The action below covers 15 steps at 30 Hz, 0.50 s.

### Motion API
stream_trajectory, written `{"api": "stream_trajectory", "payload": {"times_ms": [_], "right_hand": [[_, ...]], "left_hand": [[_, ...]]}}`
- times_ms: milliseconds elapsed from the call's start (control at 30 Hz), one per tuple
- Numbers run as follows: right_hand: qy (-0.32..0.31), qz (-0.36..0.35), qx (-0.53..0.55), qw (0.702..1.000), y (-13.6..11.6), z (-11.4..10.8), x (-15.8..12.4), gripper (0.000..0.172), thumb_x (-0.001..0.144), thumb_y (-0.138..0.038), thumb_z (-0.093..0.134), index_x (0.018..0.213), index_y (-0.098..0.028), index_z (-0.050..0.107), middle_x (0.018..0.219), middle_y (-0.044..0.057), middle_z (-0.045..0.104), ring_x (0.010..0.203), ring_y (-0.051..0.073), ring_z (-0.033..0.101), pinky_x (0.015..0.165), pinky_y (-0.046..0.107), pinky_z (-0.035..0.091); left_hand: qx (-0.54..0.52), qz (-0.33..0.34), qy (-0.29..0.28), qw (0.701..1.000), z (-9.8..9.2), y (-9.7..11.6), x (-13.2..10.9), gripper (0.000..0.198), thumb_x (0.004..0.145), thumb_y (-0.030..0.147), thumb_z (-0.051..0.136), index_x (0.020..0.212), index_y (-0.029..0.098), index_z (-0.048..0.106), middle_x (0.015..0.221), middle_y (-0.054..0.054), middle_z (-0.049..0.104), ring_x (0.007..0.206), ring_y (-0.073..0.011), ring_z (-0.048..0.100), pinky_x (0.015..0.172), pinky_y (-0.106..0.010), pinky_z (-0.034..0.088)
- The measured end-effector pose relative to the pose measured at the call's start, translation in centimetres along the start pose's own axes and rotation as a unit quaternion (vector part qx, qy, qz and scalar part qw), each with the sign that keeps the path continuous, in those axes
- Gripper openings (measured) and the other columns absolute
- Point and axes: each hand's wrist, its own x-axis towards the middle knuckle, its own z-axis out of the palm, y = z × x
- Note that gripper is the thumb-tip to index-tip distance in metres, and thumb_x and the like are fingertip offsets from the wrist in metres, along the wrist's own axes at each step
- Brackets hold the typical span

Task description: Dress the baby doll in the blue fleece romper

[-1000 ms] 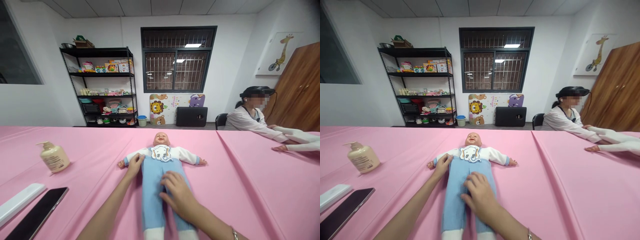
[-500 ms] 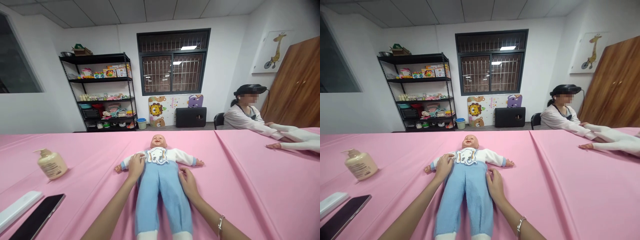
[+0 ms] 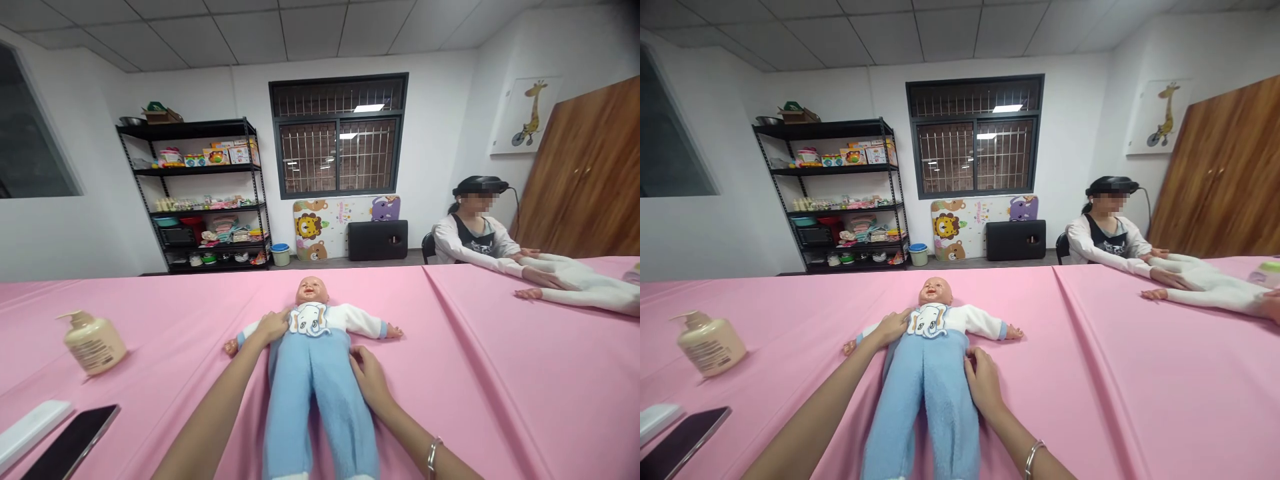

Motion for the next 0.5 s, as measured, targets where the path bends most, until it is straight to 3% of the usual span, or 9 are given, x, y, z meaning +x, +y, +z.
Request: {"api": "stream_trajectory", "payload": {"times_ms": [100, 167, 267, 367, 500], "right_hand": [[-0.004, 0.006, -0.022, 1.0, -0.1, 0.0, -0.1, 0.041, 0.08, -0.04, 0.032, 0.094, -0.012, 0.058, 0.095, 0.006, 0.057, 0.085, 0.006, 0.051, 0.077, 0.017, 0.042], [-0.01, 0.031, -0.05, 0.998, -0.3, 0.1, -0.3, 0.039, 0.081, -0.036, 0.029, 0.094, -0.015, 0.059, 0.097, 0.004, 0.057, 0.089, 0.006, 0.05, 0.082, 0.018, 0.041], [-0.021, 0.034, -0.088, 0.995, -0.4, 0.2, -0.3, 0.041, 0.082, -0.032, 0.025, 0.094, -0.016, 0.061, 0.102, 0.003, 0.056, 0.095, 0.007, 0.047, 0.088, 0.021, 0.038], [-0.059, 0.002, -0.107, 0.993, 0.3, 0.2, 0.9, 0.042, 0.083, -0.031, 0.023, 0.099, -0.017, 0.059, 0.11, 0.003, 0.053, 0.102, 0.008, 0.045, 0.097, 0.025, 0.035], [-0.062, 0.017, -0.109, 0.992, 1.9, 0.5, 4.5, 0.036, 0.078, -0.03, 0.035, 0.1, -0.013, 0.058, 0.106, 0.008, 0.054, 0.098, 0.009, 0.048, 0.099, 0.027, 0.035]], "left_hand": [[0.016, -0.059, 0.021, 0.998, -0.6, 0.5, 0.4, 0.039, 0.073, 0.036, 0.041, 0.102, 0.022, 0.062, 0.096, -0.008, 0.06, 0.09, -0.0194, 0.053, 0.089, -0.032, 0.038], [0.021, -0.1, 0.067, 0.993, -0.9, 1.7, 0.3, 0.043, 0.077, 0.039, 0.033, 0.098, 0.015, 0.062, 0.101, -0.014, 0.057, 0.099, -0.0241, 0.049, 0.092, -0.039, 0.035], [0.011, -0.117, 0.118, 0.986, -0.6, 4.8, -0.7, 0.049, 0.081, 0.041, 0.026, 0.11, 0.015, 0.056, 0.114, -0.016, 0.05, 0.11, -0.0269, 0.043, 0.096, -0.045, 0.031], [-0.009, -0.075, 0.086, 0.993, 1.1, 8.2, -2.6, 0.045, 0.079, 0.048, 0.037, 0.113, 0.025, 0.055, 0.118, -0.009, 0.049, 0.111, -0.0244, 0.043, 0.1, -0.047, 0.028], [-0.031, -0.038, 0.054, 0.997, 3.8, 10.3, -5.1, 0.055, 0.076, 0.053, 0.045, 0.127, 0.033, 0.044, 0.139, -0.005, 0.027, 0.129, -0.0359, 0.015, 0.101, -0.063, 0.009]]}}
